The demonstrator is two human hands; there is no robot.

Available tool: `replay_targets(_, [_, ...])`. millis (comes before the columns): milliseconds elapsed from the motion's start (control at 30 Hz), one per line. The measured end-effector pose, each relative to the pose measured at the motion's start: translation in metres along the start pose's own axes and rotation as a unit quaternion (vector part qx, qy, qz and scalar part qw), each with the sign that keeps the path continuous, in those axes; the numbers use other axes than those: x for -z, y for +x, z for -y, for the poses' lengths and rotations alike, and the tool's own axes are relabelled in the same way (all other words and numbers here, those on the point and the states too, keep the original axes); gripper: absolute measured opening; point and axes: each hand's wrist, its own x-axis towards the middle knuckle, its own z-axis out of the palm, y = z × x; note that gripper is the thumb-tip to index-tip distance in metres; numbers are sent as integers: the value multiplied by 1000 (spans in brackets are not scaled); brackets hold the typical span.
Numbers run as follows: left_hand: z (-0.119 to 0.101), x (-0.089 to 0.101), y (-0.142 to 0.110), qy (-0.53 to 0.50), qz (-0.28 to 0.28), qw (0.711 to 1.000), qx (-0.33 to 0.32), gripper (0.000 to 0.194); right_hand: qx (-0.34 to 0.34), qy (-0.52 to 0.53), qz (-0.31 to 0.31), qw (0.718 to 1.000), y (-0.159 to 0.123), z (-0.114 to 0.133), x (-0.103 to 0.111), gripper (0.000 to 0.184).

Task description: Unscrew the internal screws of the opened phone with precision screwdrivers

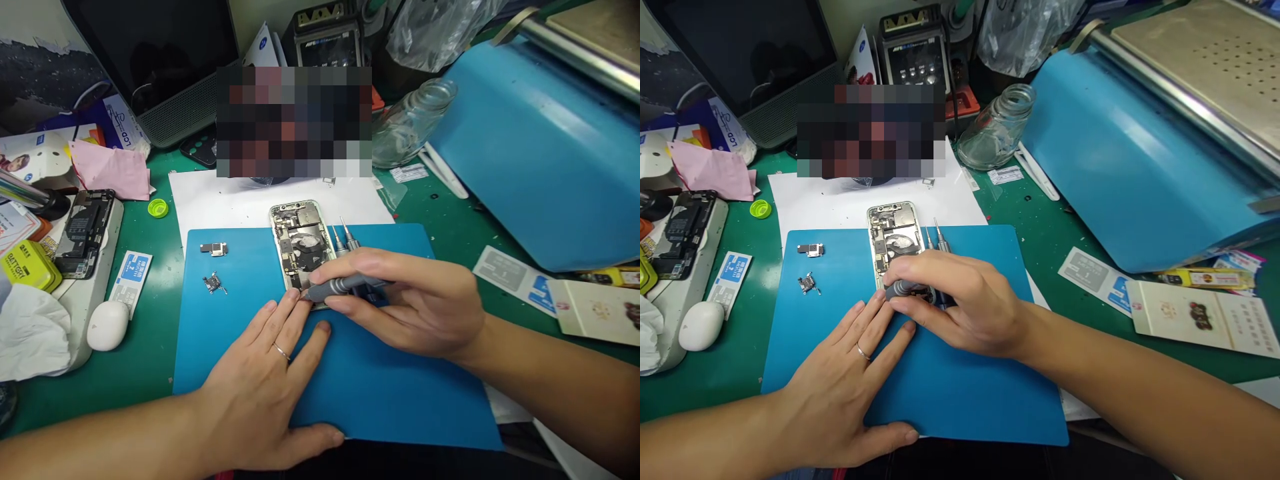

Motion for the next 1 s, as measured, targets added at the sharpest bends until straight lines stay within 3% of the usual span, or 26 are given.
replay_targets(167, [1,0,0,1,7,1000,-2,98,-6,-8,8,1000,3,2,2,63])
replay_targets(467, [2,-1,1,-14,11,1000,-5,99,-20,-37,35,998,14,11,10,35])
replay_targets(733, [3,-1,1,-17,8,1000,-5,100,17,-38,-1,999,8,4,6,41])
replay_targets(1000, [2,-1,2,-3,9,1000,-7,101,1,-57,35,998,14,10,10,31])
